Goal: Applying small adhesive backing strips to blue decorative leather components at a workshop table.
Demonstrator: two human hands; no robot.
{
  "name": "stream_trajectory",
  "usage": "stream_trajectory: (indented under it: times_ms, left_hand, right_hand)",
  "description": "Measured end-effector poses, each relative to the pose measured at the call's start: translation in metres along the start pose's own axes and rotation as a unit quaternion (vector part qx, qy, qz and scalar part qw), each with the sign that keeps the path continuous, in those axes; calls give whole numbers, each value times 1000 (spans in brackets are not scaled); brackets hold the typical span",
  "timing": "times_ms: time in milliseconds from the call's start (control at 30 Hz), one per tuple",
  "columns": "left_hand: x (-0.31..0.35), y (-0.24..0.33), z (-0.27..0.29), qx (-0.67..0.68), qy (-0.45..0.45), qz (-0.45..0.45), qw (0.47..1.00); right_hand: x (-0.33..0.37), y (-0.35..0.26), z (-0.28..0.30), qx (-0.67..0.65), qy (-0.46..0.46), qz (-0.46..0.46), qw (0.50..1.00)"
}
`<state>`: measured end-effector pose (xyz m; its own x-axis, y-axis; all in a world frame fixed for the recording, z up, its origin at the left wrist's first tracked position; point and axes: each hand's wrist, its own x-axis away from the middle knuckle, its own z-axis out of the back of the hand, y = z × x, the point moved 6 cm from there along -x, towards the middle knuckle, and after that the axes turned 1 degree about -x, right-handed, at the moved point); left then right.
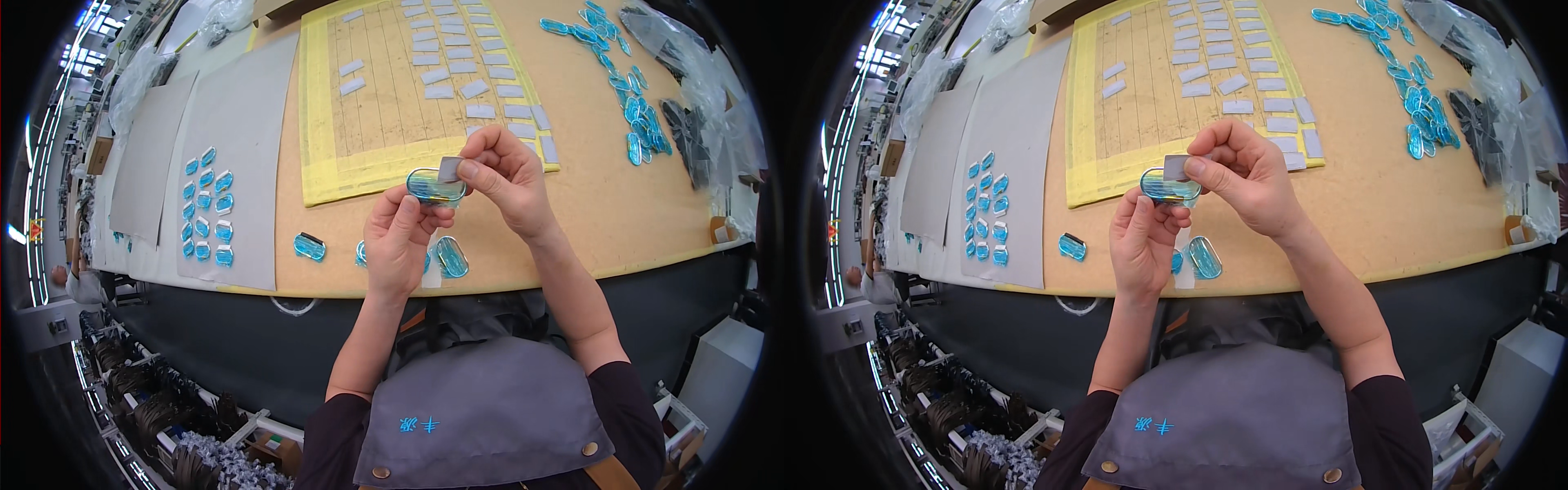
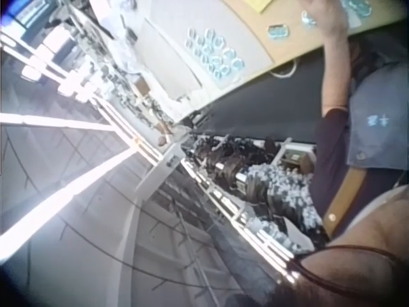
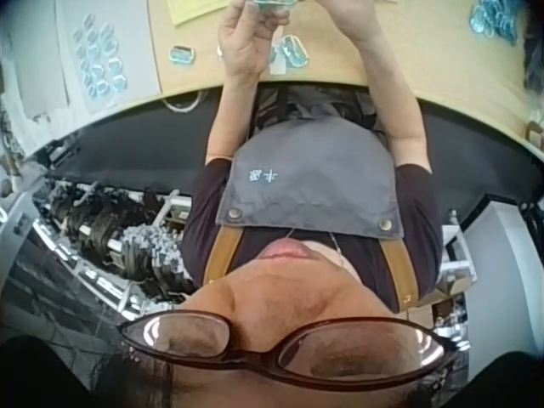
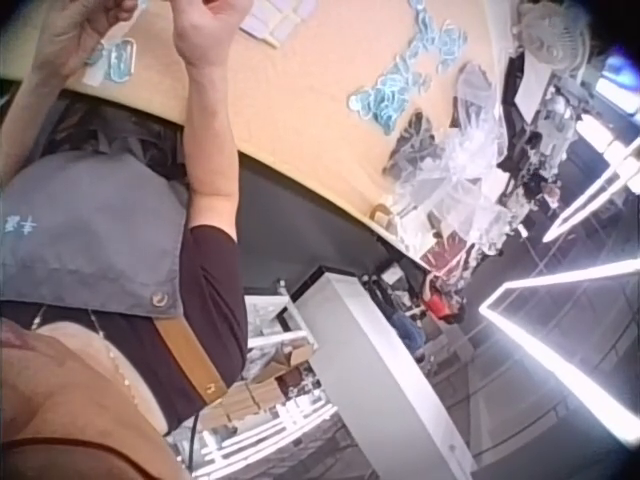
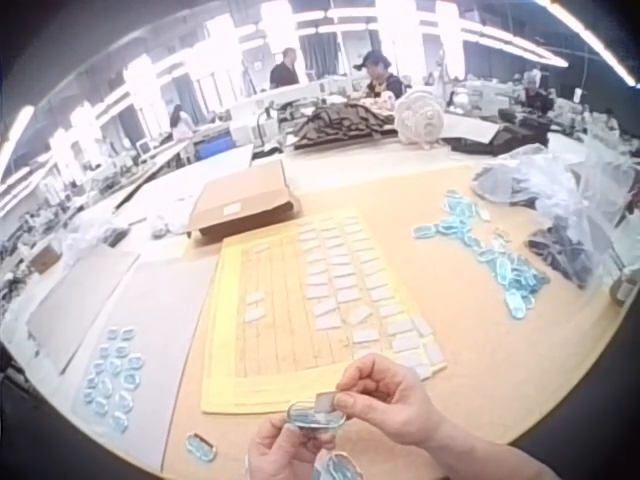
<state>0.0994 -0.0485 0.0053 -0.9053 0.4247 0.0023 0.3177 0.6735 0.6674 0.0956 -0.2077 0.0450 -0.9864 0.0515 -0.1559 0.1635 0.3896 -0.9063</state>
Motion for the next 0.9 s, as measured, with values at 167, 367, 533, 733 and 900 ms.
stream_trajectory:
  times_ms: [167,367,533,733,900]
  left_hand:
    - [0,1,-1,8,-4,-8,1000]
    - [0,1,-2,20,2,1,1000]
    - [0,-7,0,9,7,2,1000]
    - [-1,-8,0,59,9,20,998]
    - [-2,-11,-1,113,10,33,993]
  right_hand:
    - [0,0,0,2,3,3,1000]
    - [-1,3,-1,15,14,-14,1000]
    - [-2,11,3,12,22,-35,999]
    - [-2,13,-2,-8,26,-88,996]
    - [-3,21,-3,-52,-11,-113,992]
